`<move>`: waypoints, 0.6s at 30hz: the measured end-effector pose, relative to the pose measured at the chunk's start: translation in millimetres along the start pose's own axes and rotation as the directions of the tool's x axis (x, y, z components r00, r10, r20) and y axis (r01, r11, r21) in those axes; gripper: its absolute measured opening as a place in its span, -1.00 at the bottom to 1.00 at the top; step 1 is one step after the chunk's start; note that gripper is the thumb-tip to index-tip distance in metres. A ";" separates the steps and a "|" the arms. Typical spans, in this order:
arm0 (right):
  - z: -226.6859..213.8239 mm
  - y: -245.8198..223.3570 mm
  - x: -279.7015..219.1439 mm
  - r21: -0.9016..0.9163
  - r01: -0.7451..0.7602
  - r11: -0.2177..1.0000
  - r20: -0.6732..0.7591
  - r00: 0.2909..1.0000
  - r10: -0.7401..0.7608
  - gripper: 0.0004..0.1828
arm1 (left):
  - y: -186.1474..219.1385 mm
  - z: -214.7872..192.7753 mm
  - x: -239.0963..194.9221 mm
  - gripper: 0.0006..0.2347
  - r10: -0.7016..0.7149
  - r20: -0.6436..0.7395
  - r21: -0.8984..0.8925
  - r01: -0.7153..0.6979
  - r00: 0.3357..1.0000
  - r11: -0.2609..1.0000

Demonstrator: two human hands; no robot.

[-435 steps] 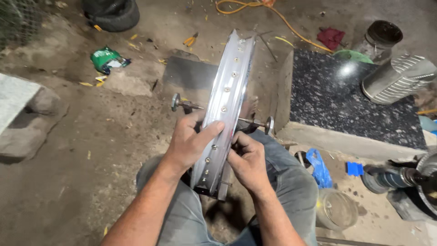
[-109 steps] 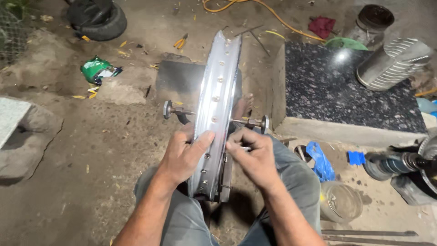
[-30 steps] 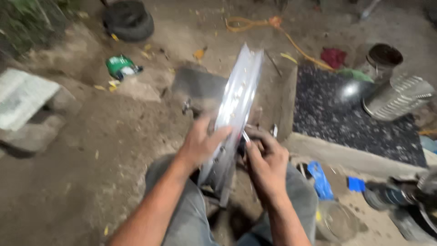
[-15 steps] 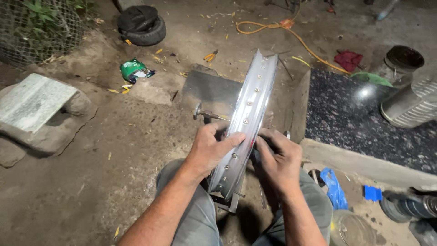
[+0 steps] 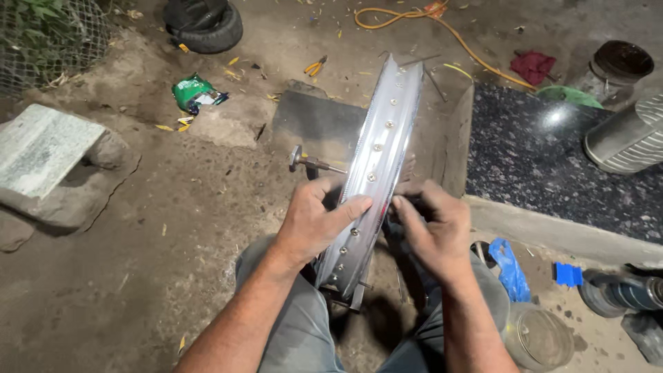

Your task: The person uses a spoke wrench to adjust the tension of the spokes on a bicycle wheel mounted in a truing stand. They rotate the wheel and tighten or loosen individual spokes to align the rim.

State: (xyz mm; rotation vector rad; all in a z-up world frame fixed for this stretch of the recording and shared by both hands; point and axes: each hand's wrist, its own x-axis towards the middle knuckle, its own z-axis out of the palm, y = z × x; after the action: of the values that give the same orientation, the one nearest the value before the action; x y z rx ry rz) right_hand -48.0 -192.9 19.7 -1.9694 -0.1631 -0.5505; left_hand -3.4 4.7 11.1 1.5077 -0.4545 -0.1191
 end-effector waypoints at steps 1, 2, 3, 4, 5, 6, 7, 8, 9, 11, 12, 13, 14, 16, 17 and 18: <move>-0.9 -0.3 1.8 0.075 -0.063 0.995 0.009 0.998 0.063 -0.88 | 0.2 -0.5 0.8 -0.73 0.041 0.007 0.035 -0.042 0.999 0.999; -0.1 0.4 5.1 0.215 -0.090 0.972 0.009 0.996 0.090 -0.81 | 0.4 -1.7 2.0 -0.74 0.035 0.036 0.019 -0.036 0.999 0.999; 0.3 2.2 8.7 0.348 -0.119 0.930 0.013 0.992 0.122 -0.73 | 0.2 -2.3 2.4 -0.74 0.027 0.068 0.001 -0.027 0.997 1.000; -1.4 4.0 10.7 0.475 -0.145 0.868 0.020 0.988 0.154 -0.66 | -0.1 -1.5 2.5 -0.74 0.018 0.100 -0.016 -0.017 0.995 1.000; -2.4 6.0 12.1 0.461 -0.144 0.875 0.035 0.989 0.144 -0.72 | 0.3 -1.5 3.1 -0.74 0.027 0.102 0.000 -0.027 0.994 1.000; -5.5 8.6 13.1 0.448 -0.142 0.883 0.049 0.990 0.135 -0.77 | 0.9 -1.4 3.1 -0.73 0.036 0.104 0.016 -0.038 0.994 0.999; -7.0 11.7 13.3 0.434 -0.140 0.890 0.064 0.990 0.124 -0.82 | 1.4 -1.7 3.9 -0.73 0.045 0.106 0.032 -0.049 0.993 0.998; -9.8 14.8 10.8 0.356 -0.134 0.925 0.063 0.991 0.120 -0.85 | 1.8 -1.9 3.7 -0.73 0.055 0.098 0.046 -0.060 0.994 0.997; -13.5 18.0 5.8 0.274 -0.128 0.953 0.062 0.991 0.115 -0.87 | 1.6 -1.6 3.4 -0.74 0.066 0.089 0.058 -0.071 0.994 0.996; -7.5 26.5 -7.5 0.184 -0.139 0.973 0.100 0.987 0.122 -0.89 | -0.4 -1.3 4.4 -0.75 0.079 0.075 0.066 -0.084 0.994 0.994; 0.1 31.4 -15.5 0.179 -0.157 0.971 0.139 0.981 0.133 -0.90 | -2.2 -1.1 5.2 -0.76 0.081 0.070 0.062 -0.086 0.994 0.994; 7.8 36.6 -24.6 0.173 -0.180 0.968 0.176 0.973 0.150 -0.91 | -4.5 -0.1 4.4 -0.77 0.079 0.066 0.057 -0.083 0.995 0.995; 14.5 41.8 -32.4 0.267 -0.195 0.944 0.175 0.973 0.152 -0.92 | -6.5 1.5 3.6 -0.77 0.066 0.053 0.040 -0.068 0.996 0.997; 29.2 48.1 -46.1 0.457 -0.218 0.862 0.170 0.973 0.156 -0.92 | -6.7 2.1 -0.2 -0.77 0.036 0.030 0.019 -0.037 0.999 0.999; 30.8 49.1 -47.2 0.428 -0.239 0.872 0.180 0.968 0.177 -0.93 | -4.0 2.2 -0.8 -0.78 0.030 0.010 0.027 -0.031 0.999 0.999; 32.7 47.8 -47.8 0.398 -0.260 0.880 0.190 0.962 0.198 -0.94 | 0.0 2.7 -1.9 -0.78 0.025 -0.009 0.034 -0.024 1.000 0.999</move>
State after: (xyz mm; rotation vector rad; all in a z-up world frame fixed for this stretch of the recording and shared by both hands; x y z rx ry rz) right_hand -63.6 -179.6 -52.6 -1.5748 -0.1230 -0.1933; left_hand -6.1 2.8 10.6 1.5343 -0.4692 -0.0854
